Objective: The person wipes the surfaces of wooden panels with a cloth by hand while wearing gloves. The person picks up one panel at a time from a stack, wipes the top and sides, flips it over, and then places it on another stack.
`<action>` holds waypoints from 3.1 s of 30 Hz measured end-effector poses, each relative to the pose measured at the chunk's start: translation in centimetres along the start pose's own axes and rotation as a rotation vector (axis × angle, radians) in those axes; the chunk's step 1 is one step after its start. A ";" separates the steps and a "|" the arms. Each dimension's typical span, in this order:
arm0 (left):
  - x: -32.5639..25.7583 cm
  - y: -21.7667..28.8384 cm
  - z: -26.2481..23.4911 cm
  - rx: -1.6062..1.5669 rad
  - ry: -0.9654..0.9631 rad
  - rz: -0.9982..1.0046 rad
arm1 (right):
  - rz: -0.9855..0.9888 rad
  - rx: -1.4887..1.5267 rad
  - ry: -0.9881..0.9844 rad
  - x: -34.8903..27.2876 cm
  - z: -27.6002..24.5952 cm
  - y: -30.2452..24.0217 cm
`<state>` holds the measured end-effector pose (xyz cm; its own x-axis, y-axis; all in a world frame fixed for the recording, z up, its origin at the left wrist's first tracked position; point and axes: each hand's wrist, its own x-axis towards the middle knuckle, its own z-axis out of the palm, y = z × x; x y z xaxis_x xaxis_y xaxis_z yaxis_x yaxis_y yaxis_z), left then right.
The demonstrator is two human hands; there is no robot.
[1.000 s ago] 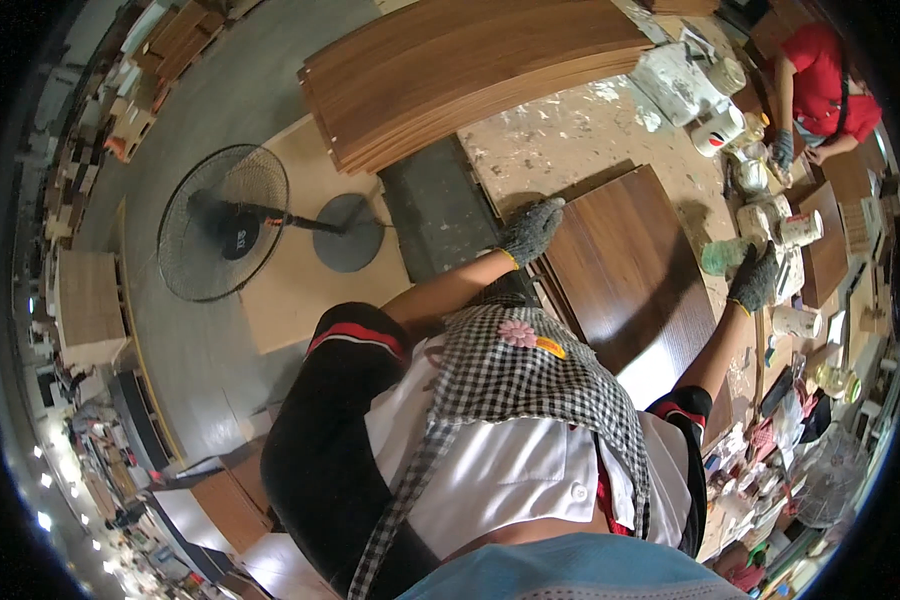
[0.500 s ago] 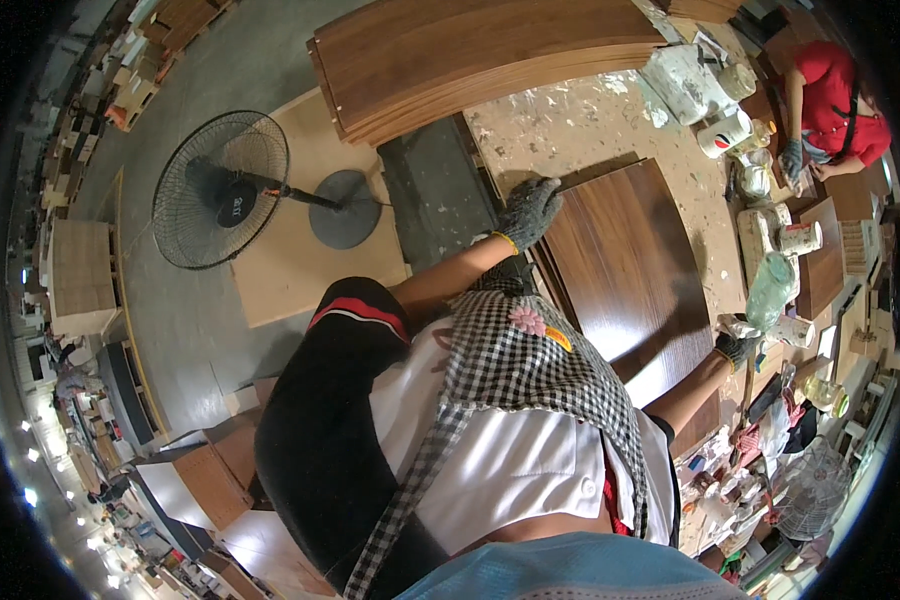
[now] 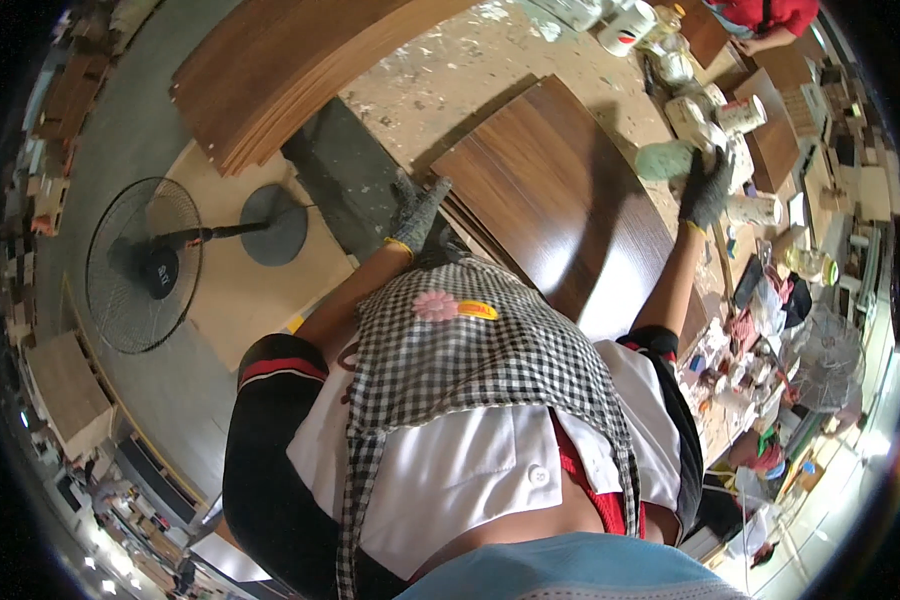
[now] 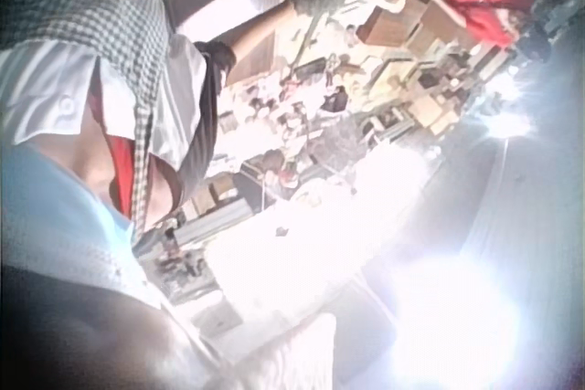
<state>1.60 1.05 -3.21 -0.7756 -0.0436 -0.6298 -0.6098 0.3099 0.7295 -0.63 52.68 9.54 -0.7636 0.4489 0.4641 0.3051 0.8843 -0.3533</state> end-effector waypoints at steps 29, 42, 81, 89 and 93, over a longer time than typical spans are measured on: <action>1.4 -4.2 4.0 -0.119 -0.355 -0.001 | -0.906 0.058 -0.494 -14.9 12.7 -22.7; -3.5 2.6 4.0 -0.077 -0.278 0.007 | -0.923 0.139 -0.515 -14.5 10.3 -23.4; -1.6 6.2 5.2 0.356 0.104 0.853 | 0.101 -0.353 -0.447 -7.8 3.4 -8.7; -2.2 6.5 4.4 0.356 0.029 0.818 | -0.051 -0.237 -0.382 -4.9 12.0 -14.4; -2.6 7.5 4.0 0.350 0.022 0.803 | -0.088 -0.217 -0.483 0.2 12.3 -19.9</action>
<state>-0.30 7.29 2.85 -0.9541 0.2959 0.0465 0.2041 0.5285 0.8241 -13.86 33.57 6.66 -0.9509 0.3071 0.0393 0.2999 0.9451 -0.1301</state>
